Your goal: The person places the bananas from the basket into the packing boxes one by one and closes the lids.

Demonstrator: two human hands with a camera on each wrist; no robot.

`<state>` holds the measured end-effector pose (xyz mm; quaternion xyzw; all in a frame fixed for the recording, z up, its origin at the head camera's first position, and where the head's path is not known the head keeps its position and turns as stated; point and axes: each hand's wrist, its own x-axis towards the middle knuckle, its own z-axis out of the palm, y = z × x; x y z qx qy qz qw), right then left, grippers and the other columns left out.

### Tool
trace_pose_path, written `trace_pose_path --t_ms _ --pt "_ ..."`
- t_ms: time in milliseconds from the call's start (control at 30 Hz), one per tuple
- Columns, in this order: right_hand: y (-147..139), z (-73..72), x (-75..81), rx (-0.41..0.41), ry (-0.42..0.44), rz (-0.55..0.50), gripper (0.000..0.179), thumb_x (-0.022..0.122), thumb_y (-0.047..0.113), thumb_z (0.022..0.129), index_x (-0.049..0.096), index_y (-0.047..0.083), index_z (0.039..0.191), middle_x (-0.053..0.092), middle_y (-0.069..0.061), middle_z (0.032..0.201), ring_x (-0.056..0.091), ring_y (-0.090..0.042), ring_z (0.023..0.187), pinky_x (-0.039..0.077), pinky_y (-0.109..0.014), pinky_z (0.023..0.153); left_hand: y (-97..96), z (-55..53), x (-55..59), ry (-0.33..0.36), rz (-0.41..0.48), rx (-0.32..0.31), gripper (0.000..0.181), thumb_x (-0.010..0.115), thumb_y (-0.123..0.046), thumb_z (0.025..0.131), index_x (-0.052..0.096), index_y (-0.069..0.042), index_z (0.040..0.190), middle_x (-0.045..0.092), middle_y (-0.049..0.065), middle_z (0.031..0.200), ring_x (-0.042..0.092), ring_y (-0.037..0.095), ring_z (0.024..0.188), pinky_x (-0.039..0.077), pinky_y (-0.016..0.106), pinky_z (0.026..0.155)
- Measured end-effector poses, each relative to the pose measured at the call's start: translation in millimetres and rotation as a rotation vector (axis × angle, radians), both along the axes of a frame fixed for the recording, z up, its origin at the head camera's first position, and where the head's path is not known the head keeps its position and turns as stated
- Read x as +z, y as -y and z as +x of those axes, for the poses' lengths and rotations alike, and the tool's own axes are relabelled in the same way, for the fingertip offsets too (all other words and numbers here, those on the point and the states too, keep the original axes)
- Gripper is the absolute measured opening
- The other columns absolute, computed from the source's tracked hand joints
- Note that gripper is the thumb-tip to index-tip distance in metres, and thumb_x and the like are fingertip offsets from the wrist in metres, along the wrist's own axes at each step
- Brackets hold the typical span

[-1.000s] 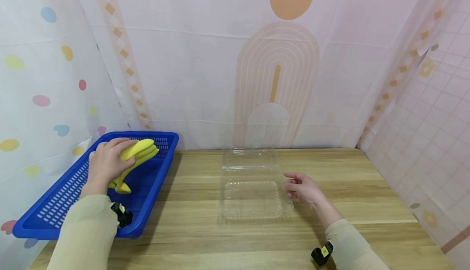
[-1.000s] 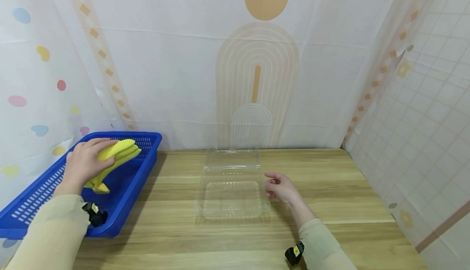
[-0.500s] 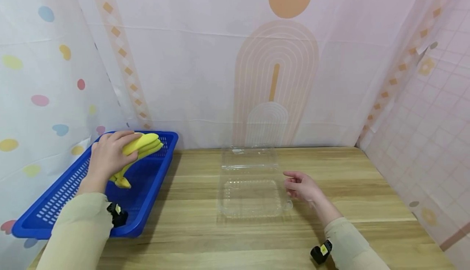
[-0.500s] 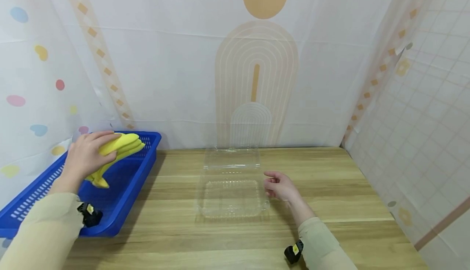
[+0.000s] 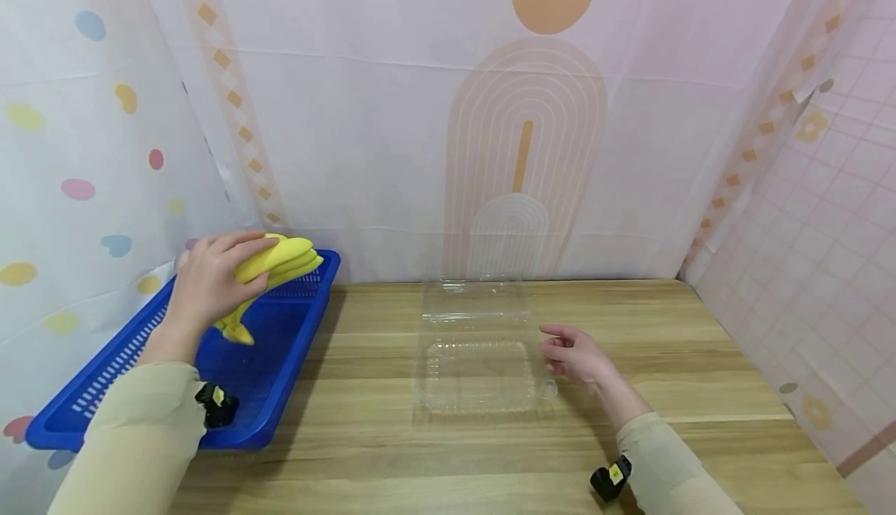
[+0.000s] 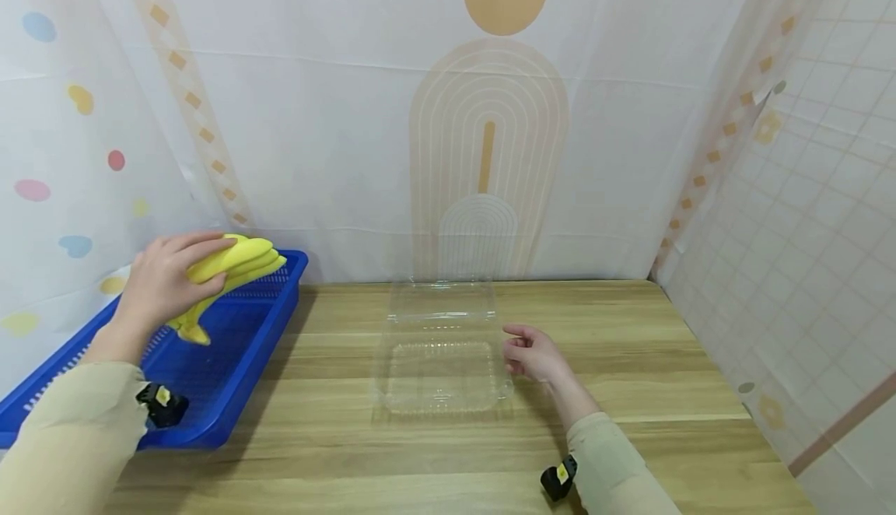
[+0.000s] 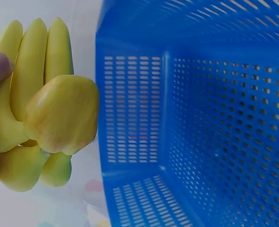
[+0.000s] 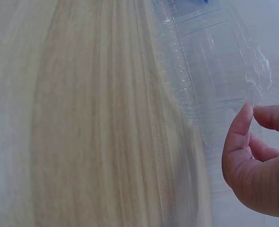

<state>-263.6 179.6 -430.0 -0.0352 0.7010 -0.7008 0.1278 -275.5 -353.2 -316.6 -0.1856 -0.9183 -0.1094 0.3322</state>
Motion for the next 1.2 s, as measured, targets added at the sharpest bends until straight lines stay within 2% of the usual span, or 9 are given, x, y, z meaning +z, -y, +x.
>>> trace_pose_path --t_ms 267,533,767,933,1200 --pt "-0.3 -0.8 -1.2 -0.002 0.004 -0.002 0.052 0.052 -0.007 0.098 0.031 -0.017 0.144 0.053 -0.002 0.090 0.052 -0.008 0.075 0.051 -0.017 0.062 -20.1 -0.5 8.1 -0.125 0.029 -0.180 0.053 0.082 -0.003 0.068 0.071 -0.008 0.119 0.064 0.017 0.124 0.054 0.042 0.104 0.038 0.056 0.078" --pt "-0.8 -1.7 -2.1 0.004 -0.004 0.000 0.052 0.051 -0.006 0.098 0.030 -0.017 0.144 0.053 -0.002 0.091 0.052 -0.008 0.074 0.050 -0.017 0.062 -48.4 1.4 14.2 -0.141 0.055 -0.283 0.053 0.082 -0.001 0.069 0.070 -0.009 0.120 0.064 0.016 0.125 0.051 0.041 0.109 0.038 0.057 0.080" --pt "-0.1 -0.7 -1.3 -0.007 -0.001 0.003 0.051 0.052 -0.006 0.098 0.032 -0.017 0.143 0.052 -0.003 0.091 0.052 -0.009 0.076 0.051 -0.018 0.063 -78.4 1.1 17.0 -0.206 0.035 -0.398 0.056 0.083 -0.001 0.067 0.071 -0.010 0.120 0.065 0.015 0.124 0.053 0.041 0.107 0.040 0.055 0.076" --pt "0.0 -1.0 -1.6 -0.007 -0.003 0.000 0.051 0.051 -0.007 0.098 0.031 -0.017 0.144 0.053 -0.003 0.091 0.052 -0.009 0.076 0.050 -0.018 0.063 -99.7 0.5 14.0 -0.210 0.027 -0.439 0.057 0.084 -0.002 0.067 0.070 -0.012 0.122 0.065 0.012 0.126 0.053 0.040 0.109 0.039 0.051 0.073" --pt "1.2 -2.0 -3.3 -0.001 -0.001 -0.011 0.052 0.053 -0.007 0.097 0.031 -0.017 0.143 0.053 -0.002 0.090 0.053 -0.008 0.076 0.051 -0.018 0.063 -130.2 -2.6 0.7 -0.198 0.032 -0.503 0.053 0.082 -0.006 0.069 0.071 -0.014 0.120 0.065 0.011 0.125 0.055 0.038 0.110 0.042 0.058 0.082"
